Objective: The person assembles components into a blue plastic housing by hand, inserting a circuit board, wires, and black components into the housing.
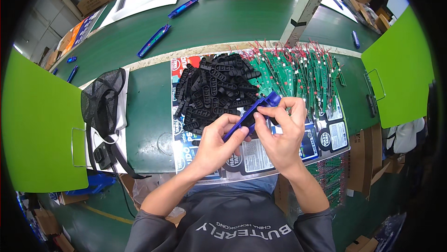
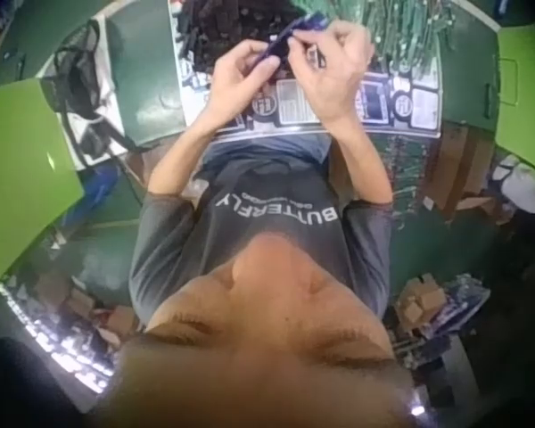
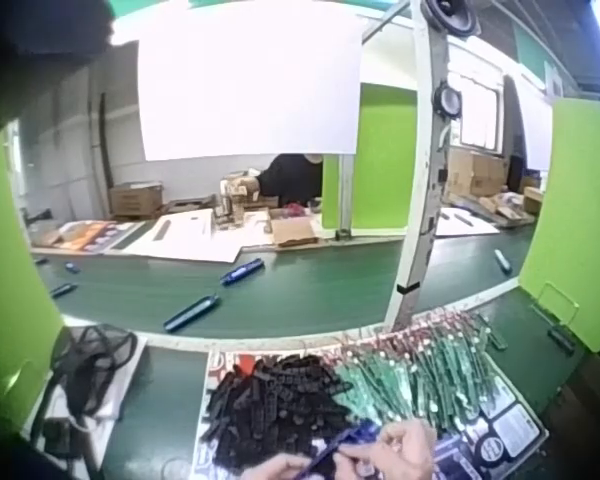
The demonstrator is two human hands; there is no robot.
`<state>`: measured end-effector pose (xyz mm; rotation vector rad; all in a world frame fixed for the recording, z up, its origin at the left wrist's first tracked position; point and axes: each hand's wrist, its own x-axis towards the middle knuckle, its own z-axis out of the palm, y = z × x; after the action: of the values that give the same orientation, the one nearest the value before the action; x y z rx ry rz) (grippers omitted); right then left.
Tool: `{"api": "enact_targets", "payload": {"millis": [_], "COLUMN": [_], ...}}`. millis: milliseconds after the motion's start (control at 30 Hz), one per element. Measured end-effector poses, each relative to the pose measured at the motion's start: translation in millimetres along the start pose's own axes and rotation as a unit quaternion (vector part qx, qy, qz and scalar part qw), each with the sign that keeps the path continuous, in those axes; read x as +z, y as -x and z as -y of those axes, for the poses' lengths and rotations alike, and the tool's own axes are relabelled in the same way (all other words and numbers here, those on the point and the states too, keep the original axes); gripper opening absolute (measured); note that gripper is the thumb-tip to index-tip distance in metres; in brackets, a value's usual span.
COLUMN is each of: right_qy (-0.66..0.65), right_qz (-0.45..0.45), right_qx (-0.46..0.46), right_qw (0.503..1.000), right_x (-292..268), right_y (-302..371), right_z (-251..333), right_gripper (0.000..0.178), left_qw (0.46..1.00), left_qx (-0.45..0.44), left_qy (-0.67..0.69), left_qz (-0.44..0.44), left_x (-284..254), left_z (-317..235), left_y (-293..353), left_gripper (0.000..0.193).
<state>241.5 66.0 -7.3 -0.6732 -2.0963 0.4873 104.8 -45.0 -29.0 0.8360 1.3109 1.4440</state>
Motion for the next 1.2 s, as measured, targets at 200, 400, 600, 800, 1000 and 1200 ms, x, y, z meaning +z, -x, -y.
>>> {"api": "enact_targets", "payload": {"millis": [200, 400, 600, 800, 1000, 1200], "right_qy": [-0.057, -0.264, -0.215, 0.068, 0.089, 0.090], "right_qz": [-0.048, 0.113, 0.017, -0.098, -0.007, -0.016], "right_qx": [0.090, 0.176, 0.178, 0.240, 0.275, 0.275], "right_qw": [0.993, 0.942, 0.960, 0.963, 0.957, 0.957], "right_x": [-5, -8, -42, -106, -114, -105], "right_y": [-4, 2, -24, -53, -48, -46], "right_z": [15, -10, -68, -190, -203, -204], "right_gripper": [0.055, 0.039, 0.031, 0.027, 0.034, 0.036], "left_qw": [0.975, 0.974, 0.996, 0.997, 0.998, 0.998], "left_qx": [0.080, 0.063, 0.003, 0.013, 0.020, 0.018], "left_qy": [-0.184, -0.194, -0.035, -0.030, 0.004, -0.009], "left_qz": [-0.093, -0.097, -0.079, -0.069, -0.059, -0.052], "left_x": [5, 4, -3, -5, 2, -3], "left_z": [6, 9, 17, 10, 11, 15], "left_y": [3, 13, 25, 28, 27, 32], "left_gripper": [0.012, 0.009, 0.013, 0.018, 0.023, 0.026]}}
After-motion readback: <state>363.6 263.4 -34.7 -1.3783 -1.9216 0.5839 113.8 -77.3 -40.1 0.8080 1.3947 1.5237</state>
